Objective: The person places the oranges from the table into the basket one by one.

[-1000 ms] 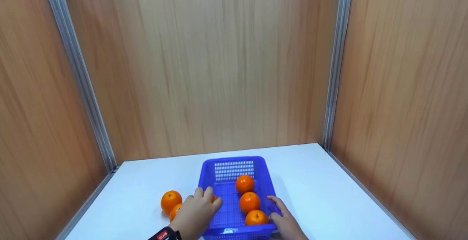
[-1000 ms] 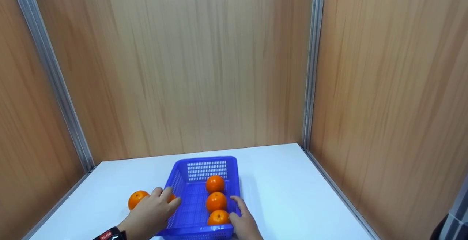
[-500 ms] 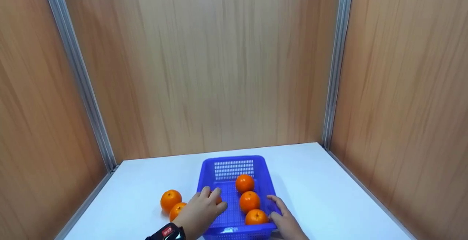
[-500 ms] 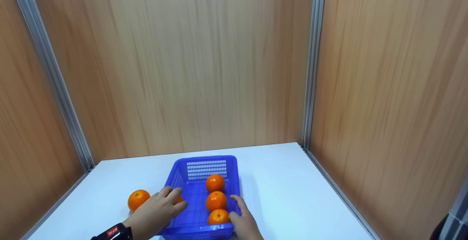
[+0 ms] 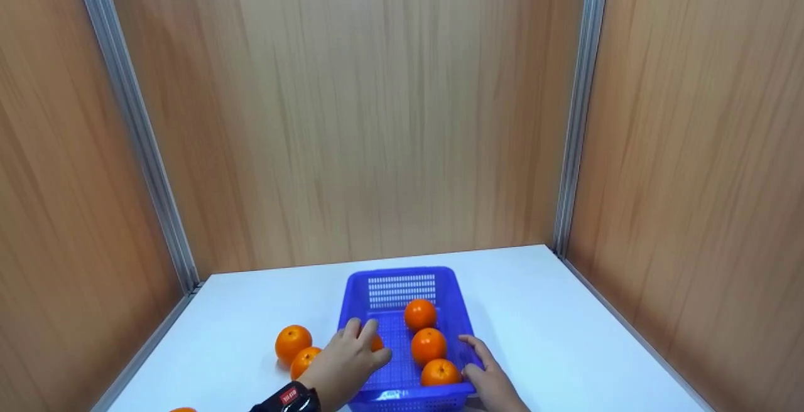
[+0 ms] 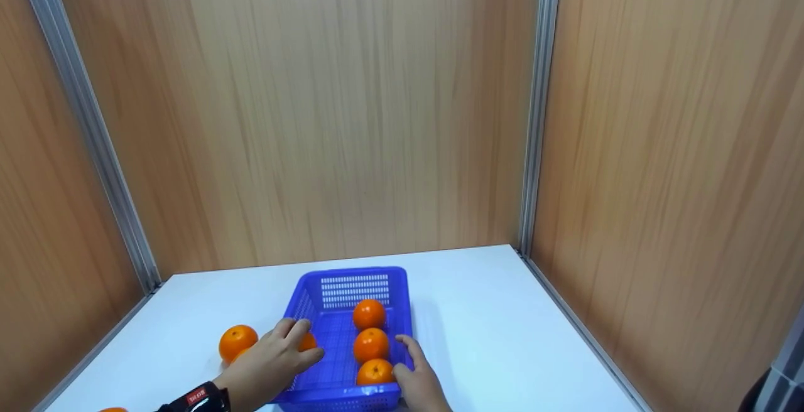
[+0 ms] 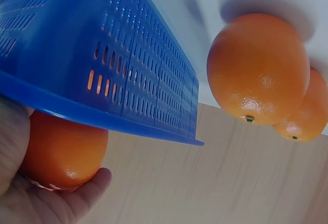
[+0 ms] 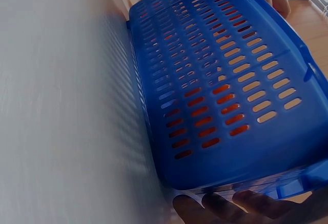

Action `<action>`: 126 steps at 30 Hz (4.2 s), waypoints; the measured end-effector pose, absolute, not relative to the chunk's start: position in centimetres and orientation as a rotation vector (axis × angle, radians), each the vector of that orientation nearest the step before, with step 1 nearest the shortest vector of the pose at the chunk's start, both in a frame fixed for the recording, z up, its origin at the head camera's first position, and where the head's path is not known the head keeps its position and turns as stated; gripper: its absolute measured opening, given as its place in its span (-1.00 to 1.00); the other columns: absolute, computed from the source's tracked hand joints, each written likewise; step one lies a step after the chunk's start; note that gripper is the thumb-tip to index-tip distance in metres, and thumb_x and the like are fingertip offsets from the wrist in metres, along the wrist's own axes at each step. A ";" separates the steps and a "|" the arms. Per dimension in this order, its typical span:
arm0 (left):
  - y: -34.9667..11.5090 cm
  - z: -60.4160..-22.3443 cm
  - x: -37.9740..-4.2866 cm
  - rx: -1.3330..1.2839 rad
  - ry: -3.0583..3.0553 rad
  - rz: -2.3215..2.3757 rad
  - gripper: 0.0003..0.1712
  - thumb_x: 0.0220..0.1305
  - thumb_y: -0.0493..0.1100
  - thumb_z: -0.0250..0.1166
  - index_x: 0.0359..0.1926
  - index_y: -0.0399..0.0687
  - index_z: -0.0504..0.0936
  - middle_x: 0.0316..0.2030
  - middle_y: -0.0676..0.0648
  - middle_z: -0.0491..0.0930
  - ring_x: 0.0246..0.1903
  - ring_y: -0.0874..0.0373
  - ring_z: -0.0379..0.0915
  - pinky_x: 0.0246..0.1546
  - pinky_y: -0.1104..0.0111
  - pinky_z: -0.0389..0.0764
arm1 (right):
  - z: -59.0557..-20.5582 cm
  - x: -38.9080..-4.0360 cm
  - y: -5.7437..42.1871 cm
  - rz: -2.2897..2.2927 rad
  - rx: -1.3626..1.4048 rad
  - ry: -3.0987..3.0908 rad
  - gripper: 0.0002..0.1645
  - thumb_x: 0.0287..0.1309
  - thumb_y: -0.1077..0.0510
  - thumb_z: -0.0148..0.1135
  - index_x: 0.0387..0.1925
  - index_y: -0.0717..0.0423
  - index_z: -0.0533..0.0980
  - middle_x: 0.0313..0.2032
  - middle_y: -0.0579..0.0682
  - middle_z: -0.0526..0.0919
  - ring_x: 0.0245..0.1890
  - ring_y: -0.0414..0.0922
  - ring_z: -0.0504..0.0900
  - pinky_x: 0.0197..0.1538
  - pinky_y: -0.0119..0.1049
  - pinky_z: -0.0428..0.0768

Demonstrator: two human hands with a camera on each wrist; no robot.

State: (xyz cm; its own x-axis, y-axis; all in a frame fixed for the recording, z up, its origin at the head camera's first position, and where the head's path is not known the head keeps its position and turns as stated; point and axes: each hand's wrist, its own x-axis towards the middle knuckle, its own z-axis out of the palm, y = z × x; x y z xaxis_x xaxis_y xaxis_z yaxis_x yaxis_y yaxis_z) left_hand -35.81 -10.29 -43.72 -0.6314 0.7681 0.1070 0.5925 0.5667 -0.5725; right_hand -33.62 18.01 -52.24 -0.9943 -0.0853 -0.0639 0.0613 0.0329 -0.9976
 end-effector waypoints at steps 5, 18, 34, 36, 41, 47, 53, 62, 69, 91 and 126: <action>-10.1 -43.7 -35.9 -1.115 -2.507 0.739 -0.42 0.03 0.16 0.40 0.11 0.44 0.43 0.06 -0.14 0.38 -0.07 -0.10 0.34 -0.17 0.11 0.64 | -52.3 -33.7 18.0 -2.120 -0.033 2.170 -0.17 0.10 0.21 -0.05 0.44 -0.12 0.04 0.45 0.42 -0.29 0.28 0.51 0.16 -0.15 0.14 0.62; -9.8 -43.6 -36.2 -1.133 -2.524 0.745 -0.46 0.05 0.21 0.35 0.10 0.50 0.45 0.04 -0.03 0.46 -0.02 -0.03 0.29 -0.17 0.12 0.50 | -52.2 -33.6 18.1 -2.071 -0.103 2.309 -0.19 0.07 0.21 -0.02 0.41 -0.12 0.10 0.47 0.35 -0.15 0.38 0.44 0.03 0.12 0.29 0.41; -9.7 -43.3 -36.6 -1.193 -2.619 0.647 -0.69 0.15 0.08 0.33 -0.09 0.47 0.48 -0.26 0.08 0.43 -0.29 0.10 0.27 -0.37 0.27 0.42 | -51.9 -33.4 18.0 -2.105 -0.046 2.210 -0.19 0.07 0.21 -0.04 0.41 -0.16 0.10 0.45 0.40 -0.23 0.19 0.34 0.34 -0.17 -0.02 0.60; -9.7 -43.2 -36.8 -1.193 -2.624 0.634 -0.72 0.16 0.08 0.32 -0.11 0.46 0.47 -0.27 0.08 0.42 -0.29 0.10 0.28 -0.36 0.26 0.43 | -51.9 -33.5 18.0 -2.107 -0.045 2.209 -0.19 0.08 0.21 -0.04 0.41 -0.16 0.10 0.45 0.41 -0.23 0.11 0.25 0.41 -0.20 -0.05 0.61; -9.7 -43.4 -37.0 -1.206 -2.636 0.588 -0.75 0.17 0.13 0.30 -0.15 0.43 0.45 -0.29 0.09 0.40 -0.29 0.11 0.26 -0.34 0.27 0.42 | -52.0 -33.6 18.0 -2.106 -0.032 2.206 -0.18 0.08 0.21 -0.05 0.42 -0.13 0.07 0.45 0.42 -0.24 0.07 0.20 0.42 -0.22 -0.09 0.61; -9.8 -43.6 -37.1 -1.204 -2.627 0.533 -0.68 0.09 0.21 0.31 -0.13 0.45 0.46 -0.24 0.11 0.46 -0.20 0.10 0.25 -0.30 0.26 0.38 | -52.0 -33.6 18.1 -2.063 -0.081 2.293 -0.20 0.08 0.21 -0.03 0.41 -0.15 0.11 0.45 0.40 -0.18 0.21 0.33 0.30 -0.16 -0.11 0.55; -9.8 -43.7 -37.2 -1.215 -2.596 0.517 -0.63 0.07 0.25 0.29 -0.08 0.47 0.46 -0.18 0.12 0.49 -0.16 0.08 0.23 -0.28 0.25 0.36 | -52.0 -33.5 18.1 -2.081 -0.084 2.282 -0.21 0.08 0.22 -0.04 0.40 -0.14 0.12 0.44 0.43 -0.18 0.02 0.15 0.43 -0.30 -0.21 0.54; -9.8 -44.0 -37.0 -1.219 -2.673 0.453 -0.51 0.02 0.25 0.35 0.01 0.50 0.45 -0.14 0.14 0.47 -0.21 0.07 0.25 -0.34 0.29 0.50 | -52.5 -33.5 18.1 -2.104 -0.067 2.218 -0.19 0.07 0.21 -0.04 0.41 -0.13 0.10 0.46 0.39 -0.21 0.17 0.29 0.32 -0.24 -0.08 0.58; -9.9 -44.1 -37.1 -1.246 -2.734 0.389 -0.46 0.09 0.20 0.32 0.12 0.58 0.37 -0.01 0.17 0.44 -0.16 0.08 0.30 -0.25 0.25 0.59 | -52.5 -33.4 18.0 -2.128 -0.056 2.175 -0.19 0.07 0.22 -0.03 0.41 -0.14 0.10 0.46 0.38 -0.23 0.12 0.27 0.39 -0.21 -0.04 0.61; -10.1 -43.6 -37.5 -1.293 -2.921 0.235 -0.59 0.15 -0.01 0.31 0.04 0.46 0.56 -0.19 0.25 0.56 -0.33 0.26 0.43 -0.13 0.30 0.62 | -52.1 -33.5 18.1 -2.087 -0.070 2.251 -0.20 0.07 0.21 -0.02 0.40 -0.13 0.13 0.46 0.37 -0.17 0.18 0.27 0.30 -0.13 -0.06 0.55; -10.6 -43.4 -37.0 -1.170 -2.702 0.528 -0.65 0.04 -0.07 0.44 -0.09 0.32 0.66 -0.24 0.15 0.56 -0.32 0.18 0.33 -0.27 0.36 0.56 | -51.9 -33.7 17.9 -2.068 -0.008 2.300 -0.20 0.09 0.22 -0.07 0.42 -0.12 0.10 0.46 0.37 -0.14 0.34 0.49 0.08 -0.03 0.27 0.55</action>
